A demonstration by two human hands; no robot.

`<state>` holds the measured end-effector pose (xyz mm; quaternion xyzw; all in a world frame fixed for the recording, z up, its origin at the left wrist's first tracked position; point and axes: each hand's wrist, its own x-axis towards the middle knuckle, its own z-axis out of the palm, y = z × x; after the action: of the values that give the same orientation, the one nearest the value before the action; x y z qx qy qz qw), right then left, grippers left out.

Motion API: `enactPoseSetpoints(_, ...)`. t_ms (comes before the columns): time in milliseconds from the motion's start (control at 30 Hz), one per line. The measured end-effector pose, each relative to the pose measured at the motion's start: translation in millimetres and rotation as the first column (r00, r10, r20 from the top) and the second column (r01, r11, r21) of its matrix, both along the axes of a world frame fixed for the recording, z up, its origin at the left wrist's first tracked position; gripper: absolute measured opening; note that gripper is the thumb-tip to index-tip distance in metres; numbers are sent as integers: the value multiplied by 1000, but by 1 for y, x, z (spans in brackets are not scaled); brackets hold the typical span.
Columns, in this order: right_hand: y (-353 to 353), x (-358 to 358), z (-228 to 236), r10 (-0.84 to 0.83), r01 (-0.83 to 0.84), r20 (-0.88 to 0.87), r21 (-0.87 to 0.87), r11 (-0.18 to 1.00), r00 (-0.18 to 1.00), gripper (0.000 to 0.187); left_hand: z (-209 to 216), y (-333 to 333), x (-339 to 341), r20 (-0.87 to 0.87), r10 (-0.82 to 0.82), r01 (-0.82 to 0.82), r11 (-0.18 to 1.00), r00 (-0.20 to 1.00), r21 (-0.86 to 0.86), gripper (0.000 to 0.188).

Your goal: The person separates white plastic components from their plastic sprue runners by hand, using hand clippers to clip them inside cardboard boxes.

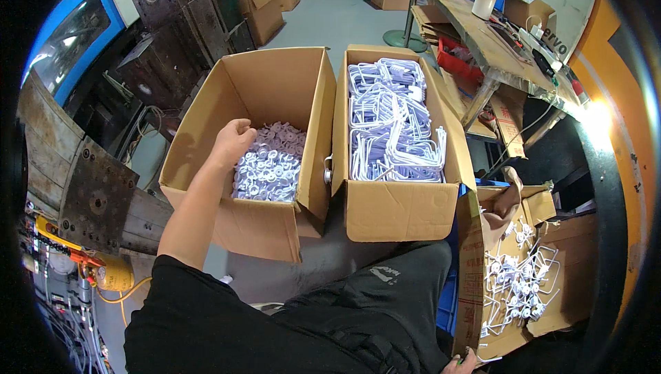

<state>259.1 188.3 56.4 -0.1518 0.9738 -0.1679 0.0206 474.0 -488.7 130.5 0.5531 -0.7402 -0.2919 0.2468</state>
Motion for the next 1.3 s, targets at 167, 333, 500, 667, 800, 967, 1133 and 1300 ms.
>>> enactPoseSetpoints(167,41,-2,-27,-80,73,-99,-76,994,992,33,26,50,-60,-308,-175,147,983,935,-111,47)
enactPoseSetpoints(333,5,-2,-13,-113,115,-79,16,993,990,33,83,141,-114,-746,-470,760,645,472,75,36)
enactPoseSetpoints(500,8,-5,-21,-71,68,-148,-27,997,986,35,134,242,-182,-617,-104,405,-835,-780,-372,57)
enactPoseSetpoints(667,29,8,-14,-184,167,-200,-99,981,962,32,183,369,-210,-698,224,205,-856,-681,-475,30)
enactPoseSetpoints(800,34,9,-10,-228,199,-191,-160,967,955,32,176,391,-226,-685,283,73,-894,-671,-441,31)
enactPoseSetpoints(967,48,7,-11,-294,273,-72,-215,938,953,34,101,405,-277,-738,62,87,-983,-672,-162,45)
enactPoseSetpoints(1133,44,-7,-10,-325,312,31,-376,872,945,33,38,441,-311,-583,-632,598,-748,-511,288,40)
enactPoseSetpoints(1300,45,-48,-11,-355,410,209,-544,732,911,29,-16,487,-343,-547,-641,504,-765,-538,401,39)
